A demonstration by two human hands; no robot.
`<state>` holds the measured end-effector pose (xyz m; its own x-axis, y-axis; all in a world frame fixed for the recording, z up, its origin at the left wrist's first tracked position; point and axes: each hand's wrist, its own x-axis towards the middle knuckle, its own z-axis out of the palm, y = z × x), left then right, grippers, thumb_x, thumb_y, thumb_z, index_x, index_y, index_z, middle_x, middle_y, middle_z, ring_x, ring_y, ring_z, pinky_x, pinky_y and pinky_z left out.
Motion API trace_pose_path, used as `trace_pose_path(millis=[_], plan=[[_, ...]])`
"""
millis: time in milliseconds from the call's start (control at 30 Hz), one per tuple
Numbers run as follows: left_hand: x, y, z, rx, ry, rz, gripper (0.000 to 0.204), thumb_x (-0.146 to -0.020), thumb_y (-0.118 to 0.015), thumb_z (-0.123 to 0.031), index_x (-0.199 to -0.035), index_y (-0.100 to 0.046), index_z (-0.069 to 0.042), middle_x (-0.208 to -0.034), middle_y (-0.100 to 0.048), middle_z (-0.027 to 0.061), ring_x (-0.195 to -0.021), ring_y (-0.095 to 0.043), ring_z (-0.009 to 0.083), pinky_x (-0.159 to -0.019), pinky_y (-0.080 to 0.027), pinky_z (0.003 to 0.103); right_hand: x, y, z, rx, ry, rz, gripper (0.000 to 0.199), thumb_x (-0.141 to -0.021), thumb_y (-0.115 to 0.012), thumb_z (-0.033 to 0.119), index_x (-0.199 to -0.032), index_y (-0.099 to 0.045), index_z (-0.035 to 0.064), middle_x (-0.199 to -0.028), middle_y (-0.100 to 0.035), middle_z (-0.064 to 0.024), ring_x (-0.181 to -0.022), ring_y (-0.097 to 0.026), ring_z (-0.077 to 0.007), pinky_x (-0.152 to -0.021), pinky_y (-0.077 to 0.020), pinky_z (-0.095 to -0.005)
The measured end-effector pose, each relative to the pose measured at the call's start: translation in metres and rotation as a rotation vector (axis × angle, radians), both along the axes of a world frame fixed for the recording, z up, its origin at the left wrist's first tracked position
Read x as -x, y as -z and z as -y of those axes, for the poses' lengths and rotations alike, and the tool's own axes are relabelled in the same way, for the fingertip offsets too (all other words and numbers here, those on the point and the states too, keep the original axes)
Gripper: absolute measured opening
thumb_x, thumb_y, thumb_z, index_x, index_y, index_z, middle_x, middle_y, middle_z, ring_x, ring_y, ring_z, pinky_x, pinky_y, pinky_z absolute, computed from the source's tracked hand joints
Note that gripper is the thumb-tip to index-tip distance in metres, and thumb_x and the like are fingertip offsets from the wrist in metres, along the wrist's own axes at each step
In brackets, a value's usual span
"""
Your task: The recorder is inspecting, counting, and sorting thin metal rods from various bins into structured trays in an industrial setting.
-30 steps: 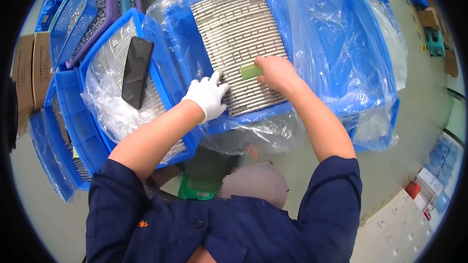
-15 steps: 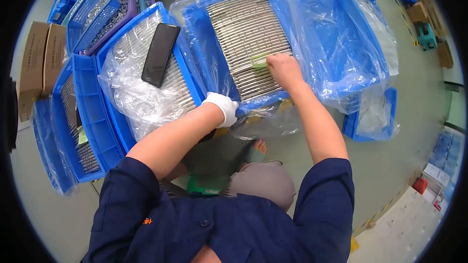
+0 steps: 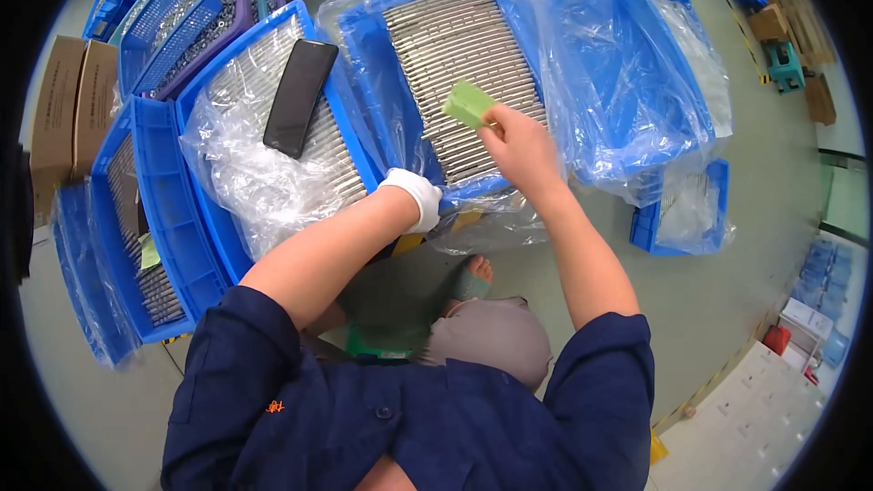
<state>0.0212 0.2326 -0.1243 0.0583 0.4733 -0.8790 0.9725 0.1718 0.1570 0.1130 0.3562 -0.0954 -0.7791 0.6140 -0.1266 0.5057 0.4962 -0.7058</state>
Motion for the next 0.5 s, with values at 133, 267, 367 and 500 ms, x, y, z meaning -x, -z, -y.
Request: trace_pose_path(millis=[133, 267, 367, 500], plan=[[-0.005, -0.006, -0.008, 0.0, 0.01, 0.028, 0.037, -0.075, -0.044, -0.021, -0.108, -0.054, -0.006, -0.106, -0.057, 0.0125, -0.095, -0.056, 0.027, -0.077, -0.043, 0.042, 0.035, 0.045, 0.021, 0.163, 0.102, -0.169, 0.02, -0.075, -0.054, 0.019, -0.087, -0.055, 0.0022, -0.064, -0.056, -0.0105, -0.056, -0.053, -0.0198, -0.053, -0.0411, -0.0304], [-0.01, -0.003, -0.011, -0.003, 0.053, 0.032, 0.037, -0.076, -0.045, -0.022, -0.108, -0.054, -0.006, -0.106, -0.056, 0.0123, -0.096, -0.056, 0.0271, -0.078, -0.042, 0.043, 0.069, 0.103, 0.043, 0.238, 0.104, -0.132, 0.024, -0.075, -0.053, 0.022, -0.089, -0.056, 0.0033, -0.074, -0.06, -0.0161, -0.07, -0.058, -0.03, -0.063, -0.0448, -0.0371], [-0.011, -0.001, -0.014, -0.004, 0.046, 0.034, 0.037, -0.076, -0.045, -0.023, -0.107, -0.054, -0.006, -0.107, -0.056, 0.0123, -0.096, -0.056, 0.0273, -0.078, -0.042, 0.044, 0.086, 0.112, 0.041, 0.065, 0.067, 0.116, 0.023, -0.076, -0.05, 0.021, -0.089, -0.057, 0.0035, -0.082, -0.06, -0.0186, -0.081, -0.056, -0.0345, -0.071, -0.0442, -0.0409], [-0.005, 0.004, -0.01, -0.008, 0.026, 0.029, 0.036, -0.076, -0.045, -0.023, -0.105, -0.057, -0.006, -0.107, -0.056, 0.0124, -0.097, -0.055, 0.0282, -0.079, -0.041, 0.046, 0.092, 0.1, 0.039, 0.092, -0.062, 0.307, 0.023, -0.075, -0.047, 0.018, -0.091, -0.057, 0.0036, -0.086, -0.059, -0.0201, -0.083, -0.056, -0.0356, -0.074, -0.0438, -0.0422]])
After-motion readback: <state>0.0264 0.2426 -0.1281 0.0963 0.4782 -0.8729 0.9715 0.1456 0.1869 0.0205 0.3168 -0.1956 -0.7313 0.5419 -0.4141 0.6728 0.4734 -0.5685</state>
